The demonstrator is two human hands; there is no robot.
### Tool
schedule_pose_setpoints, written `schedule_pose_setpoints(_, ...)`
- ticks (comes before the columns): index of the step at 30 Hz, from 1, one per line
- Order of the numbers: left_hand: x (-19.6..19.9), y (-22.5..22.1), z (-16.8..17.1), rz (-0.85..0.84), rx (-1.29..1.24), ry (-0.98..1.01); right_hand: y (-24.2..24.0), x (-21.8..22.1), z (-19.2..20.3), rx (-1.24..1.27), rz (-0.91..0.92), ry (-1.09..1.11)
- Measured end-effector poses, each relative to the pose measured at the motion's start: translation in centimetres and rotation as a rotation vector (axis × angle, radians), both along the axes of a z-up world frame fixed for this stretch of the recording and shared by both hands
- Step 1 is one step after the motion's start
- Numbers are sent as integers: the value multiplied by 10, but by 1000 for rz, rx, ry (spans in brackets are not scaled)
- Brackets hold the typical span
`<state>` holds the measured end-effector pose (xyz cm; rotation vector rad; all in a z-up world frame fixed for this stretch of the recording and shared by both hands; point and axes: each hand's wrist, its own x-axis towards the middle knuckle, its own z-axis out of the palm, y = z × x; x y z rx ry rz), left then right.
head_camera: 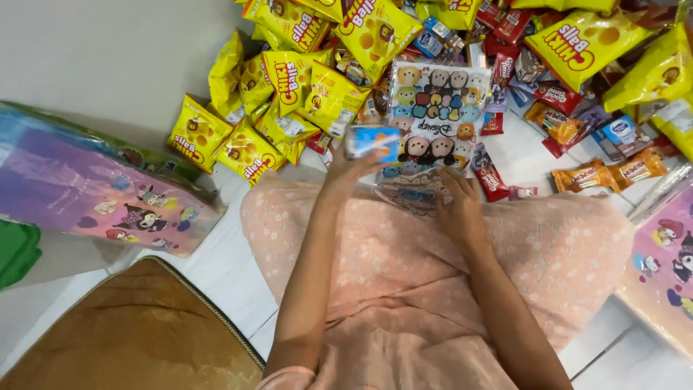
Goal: The person is manually packing individual snack packets and sticker sheets into small decorative plastic bags.
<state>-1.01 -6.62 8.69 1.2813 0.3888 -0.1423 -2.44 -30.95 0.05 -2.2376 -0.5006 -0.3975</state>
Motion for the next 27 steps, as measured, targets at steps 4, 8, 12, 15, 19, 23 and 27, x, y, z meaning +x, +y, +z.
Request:
schedule_pose_setpoints(4, -8, -35, -18, -204, 657, -214, 0, 4, -18, 60, -5, -17)
schedule_pose_setpoints(8, -6, -52, -16, -543, 1315, -508, -9, 8, -38, 77, 13, 8)
schedule_pose_setpoints(12, -8, -53, -20, -610, 1528, -490, -8, 3, -26, 102, 51, 76)
schedule_pose_setpoints(15, -5, -50, -42, -630, 1708, -458, -11, 6, -37, 95, 40, 88)
schedule_pose_setpoints(19, -10, -36, -60, -549, 1809, -410, -7, 5, -26, 79, 46, 120)
schedule_pose_setpoints(23, -5, -4, -57, -544, 1376, -331, -1, 6, -17, 98, 27, 166)
schedule_pose_setpoints(27, 9, 36, -109, -65, 640, -489, 3, 6, -3, 119, 34, 165)
